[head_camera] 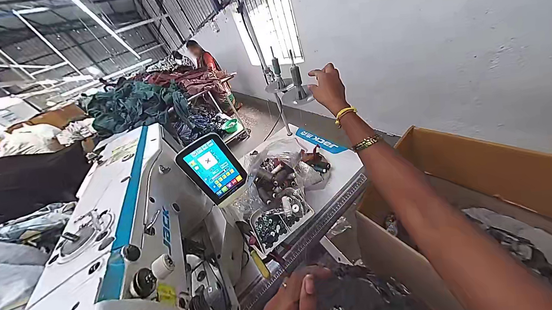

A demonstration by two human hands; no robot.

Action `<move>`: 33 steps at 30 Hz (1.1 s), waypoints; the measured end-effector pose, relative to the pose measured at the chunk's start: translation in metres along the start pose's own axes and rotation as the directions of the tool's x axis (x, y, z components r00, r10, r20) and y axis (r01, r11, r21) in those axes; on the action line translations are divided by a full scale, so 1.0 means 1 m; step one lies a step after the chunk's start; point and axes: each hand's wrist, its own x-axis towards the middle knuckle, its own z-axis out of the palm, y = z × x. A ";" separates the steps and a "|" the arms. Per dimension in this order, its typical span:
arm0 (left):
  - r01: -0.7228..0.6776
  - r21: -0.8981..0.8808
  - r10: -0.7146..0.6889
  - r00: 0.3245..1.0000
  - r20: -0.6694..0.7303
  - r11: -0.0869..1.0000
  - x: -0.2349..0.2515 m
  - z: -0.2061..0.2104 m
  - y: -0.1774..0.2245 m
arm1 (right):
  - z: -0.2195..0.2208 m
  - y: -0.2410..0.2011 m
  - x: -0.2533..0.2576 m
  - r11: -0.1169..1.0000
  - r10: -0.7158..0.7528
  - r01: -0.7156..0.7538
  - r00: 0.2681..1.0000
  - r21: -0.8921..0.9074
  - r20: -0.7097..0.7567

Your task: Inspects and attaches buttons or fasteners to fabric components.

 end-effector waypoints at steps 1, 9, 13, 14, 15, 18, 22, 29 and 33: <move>0.000 -0.023 0.000 1.000 0.003 1.000 0.002 0.000 -0.002 | 0.006 0.005 0.018 0.999 -0.019 0.020 0.999 -0.036 0.029; 0.020 -0.088 -0.018 1.000 0.021 0.996 0.001 0.002 -0.021 | 0.018 0.056 0.073 0.974 -0.218 0.226 0.955 -0.018 0.200; 0.056 -0.029 -0.054 0.997 0.049 0.998 -0.004 0.002 -0.022 | -0.012 0.094 0.067 0.934 -0.328 0.355 0.901 -0.047 0.284; 0.064 -0.026 -0.062 0.996 0.060 0.998 -0.004 0.004 -0.022 | -0.023 0.101 0.060 0.932 -0.325 0.358 0.895 -0.056 0.306; 0.067 -0.028 -0.065 0.996 0.069 0.997 -0.004 0.006 -0.022 | -0.034 0.108 0.052 0.933 -0.314 0.353 0.893 -0.069 0.322; 0.050 -0.024 -0.048 0.995 0.091 0.998 -0.003 0.014 -0.021 | -0.062 0.124 0.016 0.938 -0.311 0.344 0.896 -0.052 0.316; -0.001 0.064 -0.009 0.988 0.152 0.998 0.001 0.027 -0.019 | -0.086 0.108 -0.078 0.956 -0.272 0.235 0.933 0.174 0.234; -0.039 0.161 -0.009 0.957 0.288 0.986 0.002 0.076 -0.041 | -0.074 0.039 -0.277 0.479 -0.167 -0.225 0.926 0.848 0.340; -0.015 0.226 -0.068 0.932 0.355 0.974 0.006 0.078 -0.036 | -0.073 0.031 -0.336 0.157 -0.181 -0.338 0.914 0.928 0.364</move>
